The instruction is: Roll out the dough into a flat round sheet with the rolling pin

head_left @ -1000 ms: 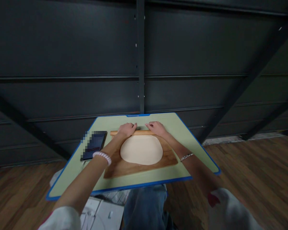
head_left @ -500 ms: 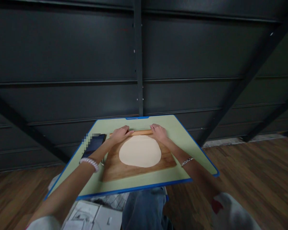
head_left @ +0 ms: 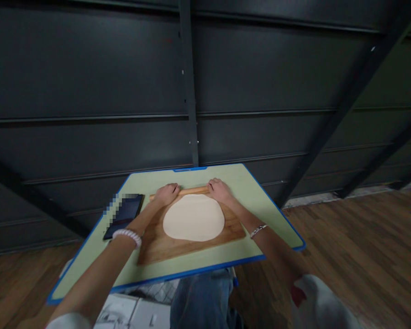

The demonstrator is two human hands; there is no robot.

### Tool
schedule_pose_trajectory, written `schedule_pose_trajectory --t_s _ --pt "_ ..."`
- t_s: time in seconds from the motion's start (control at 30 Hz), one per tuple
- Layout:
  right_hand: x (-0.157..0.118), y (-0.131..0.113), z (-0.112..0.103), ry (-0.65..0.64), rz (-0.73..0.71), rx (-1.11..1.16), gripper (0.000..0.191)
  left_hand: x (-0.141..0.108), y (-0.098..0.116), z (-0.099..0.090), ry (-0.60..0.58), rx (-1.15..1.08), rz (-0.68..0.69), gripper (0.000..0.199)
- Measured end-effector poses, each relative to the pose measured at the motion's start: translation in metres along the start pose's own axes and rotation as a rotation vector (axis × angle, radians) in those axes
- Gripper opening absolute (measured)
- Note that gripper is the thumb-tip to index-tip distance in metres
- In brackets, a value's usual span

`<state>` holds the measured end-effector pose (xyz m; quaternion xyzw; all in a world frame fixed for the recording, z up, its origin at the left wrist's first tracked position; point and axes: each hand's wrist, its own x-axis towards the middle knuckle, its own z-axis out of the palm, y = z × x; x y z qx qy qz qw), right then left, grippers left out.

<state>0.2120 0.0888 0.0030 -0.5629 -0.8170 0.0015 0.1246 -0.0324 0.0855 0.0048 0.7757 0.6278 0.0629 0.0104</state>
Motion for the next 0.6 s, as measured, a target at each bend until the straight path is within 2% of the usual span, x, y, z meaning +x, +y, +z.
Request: schedule_pose_trajectory --t_s 0.17,0.3,0.47,0.6 --pt "-0.003 -0.001 -0.002 0.001 -0.017 -0.045 0.034 -0.006 0.002 0.004 0.059 -0.002 0.004 0.037" --pt "-0.005 -0.001 -0.001 0.002 -0.026 -0.064 0.029 -0.024 0.001 0.007 0.123 -0.012 -0.017 0.036" --pt "-0.004 0.000 0.001 0.021 0.004 -0.058 0.025 -0.044 -0.015 0.010 0.167 -0.086 -0.054 0.038" --pt "-0.004 0.009 0.002 0.067 0.006 -0.009 0.029 -0.053 -0.032 0.013 0.201 -0.168 -0.015 0.041"
